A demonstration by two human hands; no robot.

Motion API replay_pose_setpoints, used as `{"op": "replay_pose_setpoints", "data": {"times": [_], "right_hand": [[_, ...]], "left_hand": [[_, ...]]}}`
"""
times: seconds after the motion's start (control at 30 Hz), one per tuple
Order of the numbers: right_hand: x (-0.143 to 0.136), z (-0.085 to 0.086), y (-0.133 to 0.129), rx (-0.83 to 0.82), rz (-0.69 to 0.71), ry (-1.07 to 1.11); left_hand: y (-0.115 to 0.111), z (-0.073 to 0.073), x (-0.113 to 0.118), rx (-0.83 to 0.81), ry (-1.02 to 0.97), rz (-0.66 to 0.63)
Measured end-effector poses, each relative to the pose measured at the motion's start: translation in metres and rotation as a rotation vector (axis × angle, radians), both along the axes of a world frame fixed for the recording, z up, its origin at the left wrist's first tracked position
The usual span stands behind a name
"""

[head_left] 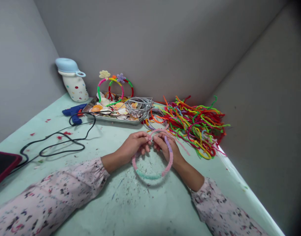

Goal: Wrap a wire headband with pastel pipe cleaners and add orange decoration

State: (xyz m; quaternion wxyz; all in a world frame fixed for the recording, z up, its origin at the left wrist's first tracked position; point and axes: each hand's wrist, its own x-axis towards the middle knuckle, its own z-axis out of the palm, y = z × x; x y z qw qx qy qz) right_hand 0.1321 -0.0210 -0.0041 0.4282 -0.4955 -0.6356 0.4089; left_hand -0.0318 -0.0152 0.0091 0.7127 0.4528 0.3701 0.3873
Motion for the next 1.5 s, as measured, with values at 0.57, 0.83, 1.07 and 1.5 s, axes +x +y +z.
{"op": "replay_pose_setpoints", "data": {"times": [0.57, 0.83, 1.07, 1.5], "right_hand": [[-0.004, 0.006, 0.001, -0.079, 0.013, 0.048], [-0.002, 0.003, 0.001, -0.084, 0.034, -0.047], [-0.001, -0.003, 0.001, -0.126, 0.020, -0.057], [-0.002, -0.001, 0.003, -0.138, 0.023, 0.006]], "left_hand": [[-0.005, 0.003, 0.003, 0.128, 0.181, 0.059], [-0.007, 0.004, 0.002, 0.132, 0.245, 0.085], [-0.005, 0.001, 0.000, 0.193, 0.252, 0.081], [-0.008, 0.009, 0.002, 0.144, 0.279, 0.109]]}}
